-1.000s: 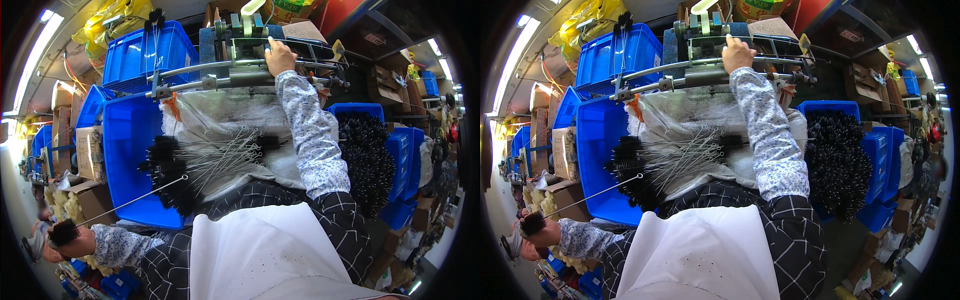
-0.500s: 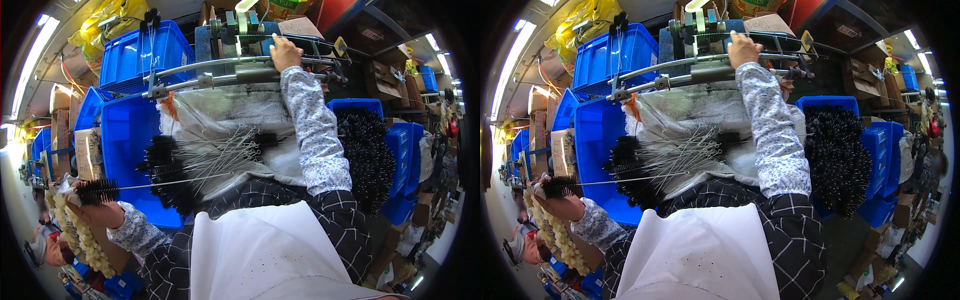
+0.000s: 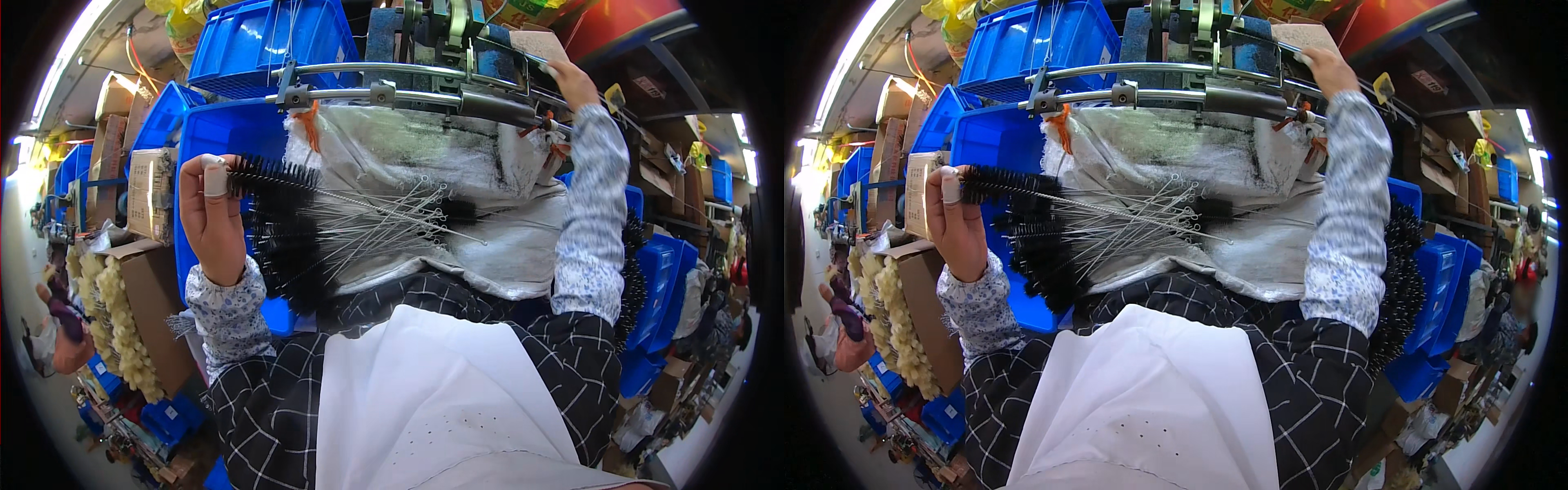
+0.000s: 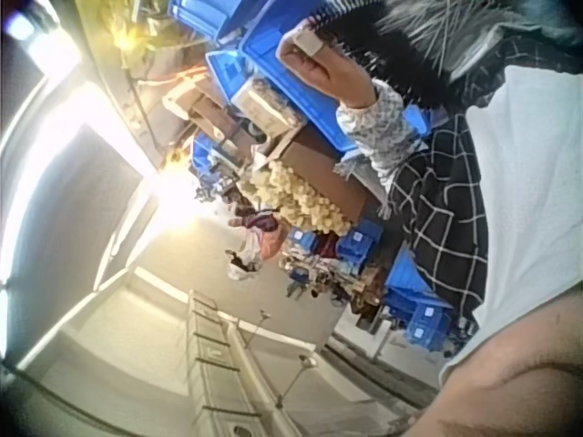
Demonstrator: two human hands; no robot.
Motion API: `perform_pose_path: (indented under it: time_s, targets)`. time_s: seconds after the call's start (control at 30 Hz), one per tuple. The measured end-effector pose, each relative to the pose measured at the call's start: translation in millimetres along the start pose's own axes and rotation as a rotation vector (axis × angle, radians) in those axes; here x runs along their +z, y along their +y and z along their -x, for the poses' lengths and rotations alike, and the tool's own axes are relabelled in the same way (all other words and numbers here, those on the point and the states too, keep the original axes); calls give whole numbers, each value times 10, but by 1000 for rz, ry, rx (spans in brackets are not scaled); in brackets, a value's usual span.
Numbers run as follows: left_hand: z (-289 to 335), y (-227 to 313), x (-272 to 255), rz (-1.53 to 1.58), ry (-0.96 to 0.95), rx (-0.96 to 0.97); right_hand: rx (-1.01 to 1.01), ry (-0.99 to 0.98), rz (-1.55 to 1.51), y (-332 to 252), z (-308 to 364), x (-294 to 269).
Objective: The recorder uses a brush-making machine and a hairdryer to assemble and finalize cylindrical brushes on an assembly line.
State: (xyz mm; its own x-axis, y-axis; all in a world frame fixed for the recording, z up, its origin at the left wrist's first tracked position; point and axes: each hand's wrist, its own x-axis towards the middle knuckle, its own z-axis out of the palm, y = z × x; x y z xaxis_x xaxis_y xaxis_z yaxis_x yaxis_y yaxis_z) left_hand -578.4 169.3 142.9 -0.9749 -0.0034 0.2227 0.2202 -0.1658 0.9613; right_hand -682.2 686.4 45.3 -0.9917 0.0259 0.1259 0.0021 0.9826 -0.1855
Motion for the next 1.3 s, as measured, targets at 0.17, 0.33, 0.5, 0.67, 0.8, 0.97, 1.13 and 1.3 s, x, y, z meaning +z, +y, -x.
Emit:
perform_pose_path:
  time_s: [0.17,0.33,0.5,0.67,0.8,0.97,1.13,1.3]
  targets:
    - [15,-15,53,-19,-124,-141,129,-627,-563,-700,897,-708]
    - [60,-143,471,-176,-395,-139,-404,-762,-670,-1924,1153,-631]
    - [194,-177,295,-499,-600,-179,-307,-669,-1094,-2536,1238,-203]
    - [311,6,-255,-847,-342,-130,76,303,73,-1462,394,134]
    - [542,-37,-552,-1113,-413,-274,150,251,171,-1231,119,344]
    - [605,-86,-568,-1025,-314,-415,192,211,169,-1265,22,393]
    - [596,-138,-580,-1195,-357,-363,160,177,131,-1248,34,379]
    - [585,-178,-420,-1211,-234,114,193,165,89,-1222,23,387]
